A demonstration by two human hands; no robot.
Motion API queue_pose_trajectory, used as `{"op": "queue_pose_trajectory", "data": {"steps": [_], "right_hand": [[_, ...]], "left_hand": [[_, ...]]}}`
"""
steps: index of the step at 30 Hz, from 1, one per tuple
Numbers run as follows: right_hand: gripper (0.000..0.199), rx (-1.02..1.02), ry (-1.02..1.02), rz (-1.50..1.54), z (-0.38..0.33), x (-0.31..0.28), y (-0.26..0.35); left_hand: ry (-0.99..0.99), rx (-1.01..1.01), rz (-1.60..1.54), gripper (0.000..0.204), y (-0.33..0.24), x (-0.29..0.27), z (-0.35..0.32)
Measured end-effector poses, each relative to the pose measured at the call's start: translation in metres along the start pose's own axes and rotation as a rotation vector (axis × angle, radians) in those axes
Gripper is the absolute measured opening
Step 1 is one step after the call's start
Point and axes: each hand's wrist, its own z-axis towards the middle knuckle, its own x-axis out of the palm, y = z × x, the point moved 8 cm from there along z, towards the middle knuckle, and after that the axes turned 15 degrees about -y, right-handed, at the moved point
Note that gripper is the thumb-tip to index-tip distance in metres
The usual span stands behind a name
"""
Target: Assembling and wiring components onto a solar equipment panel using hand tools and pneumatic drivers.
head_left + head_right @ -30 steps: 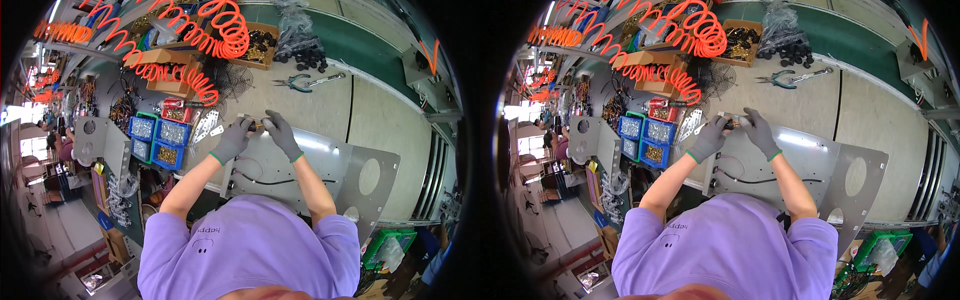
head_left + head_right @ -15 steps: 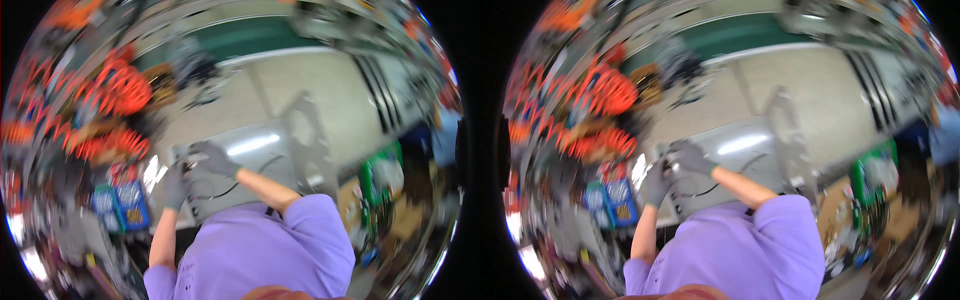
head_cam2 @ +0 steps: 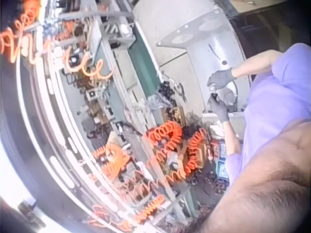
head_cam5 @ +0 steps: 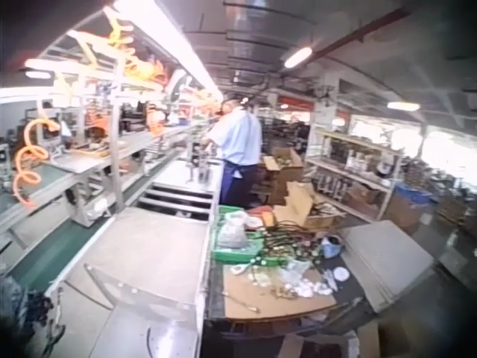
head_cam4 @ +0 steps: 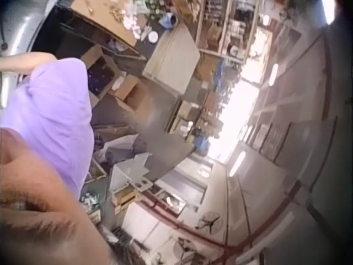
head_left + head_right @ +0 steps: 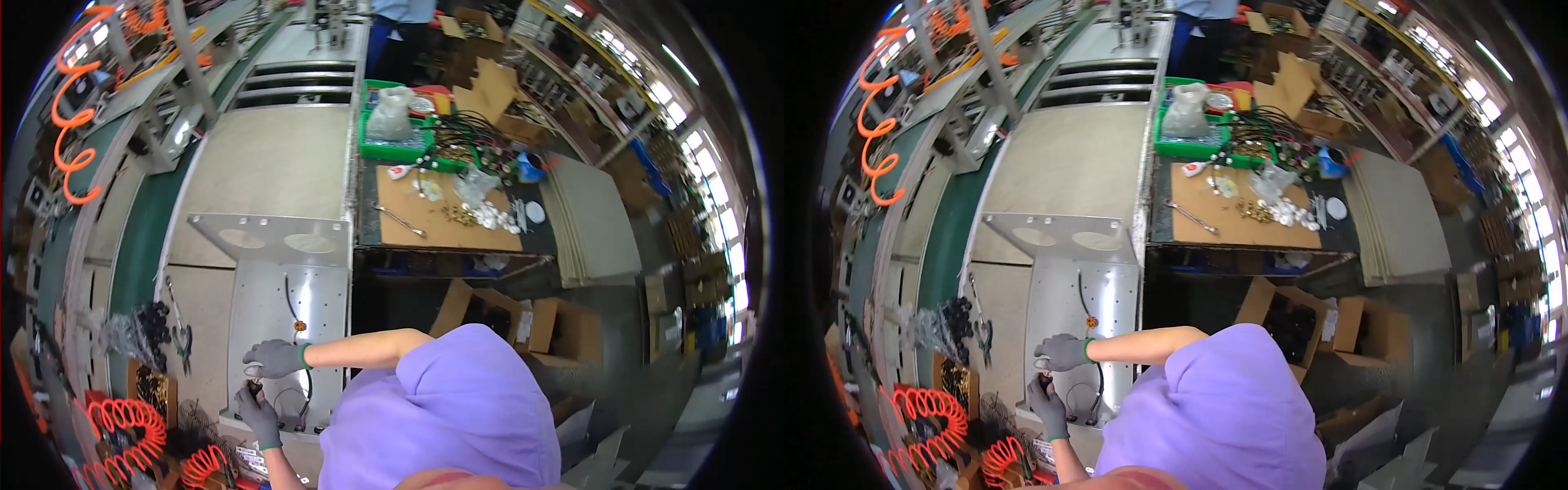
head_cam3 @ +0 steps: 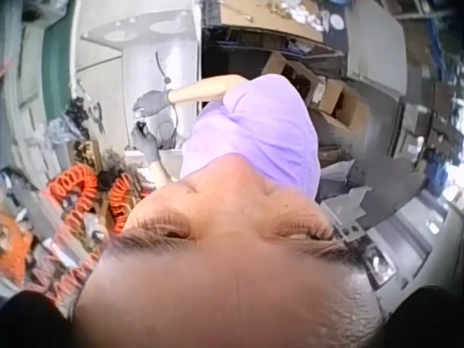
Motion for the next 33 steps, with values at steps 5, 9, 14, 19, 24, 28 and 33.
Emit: {"op": "queue_pose_trajectory", "data": {"steps": [5,9,14,19,24,28,33], "right_hand": [[0.045,-0.012,-0.101,0.185,-0.019,0.006,-0.005],[0.043,0.072,-0.164,0.025,-0.026,0.005,-0.016],[0.035,0.095,-0.235,0.277,-0.030,-0.003,-0.018],[0.038,0.048,-0.082,0.180,-0.030,0.045,-0.024],[0.039,0.142,0.229,0.162,-0.038,0.065,-0.036],[0.042,0.114,0.070,0.511,-0.033,0.065,-0.048],[0.040,0.425,0.445,0.721,-0.037,0.099,-0.011]], "left_hand": [[0.048,0.023,-0.069,0.040,-0.002,0.010,-0.007],[0.060,0.064,-0.069,0.041,-0.004,0.013,-0.014],[0.057,0.057,-0.059,0.040,-0.014,0.009,-0.014],[0.030,0.046,0.011,0.037,0.000,0.001,-0.030],[0.101,-0.052,0.012,0.031,0.012,-0.001,-0.035],[-0.045,-0.068,0.021,0.034,0.012,-0.016,-0.032],[-0.038,-0.189,0.082,0.037,0.025,-0.036,-0.044]]}}
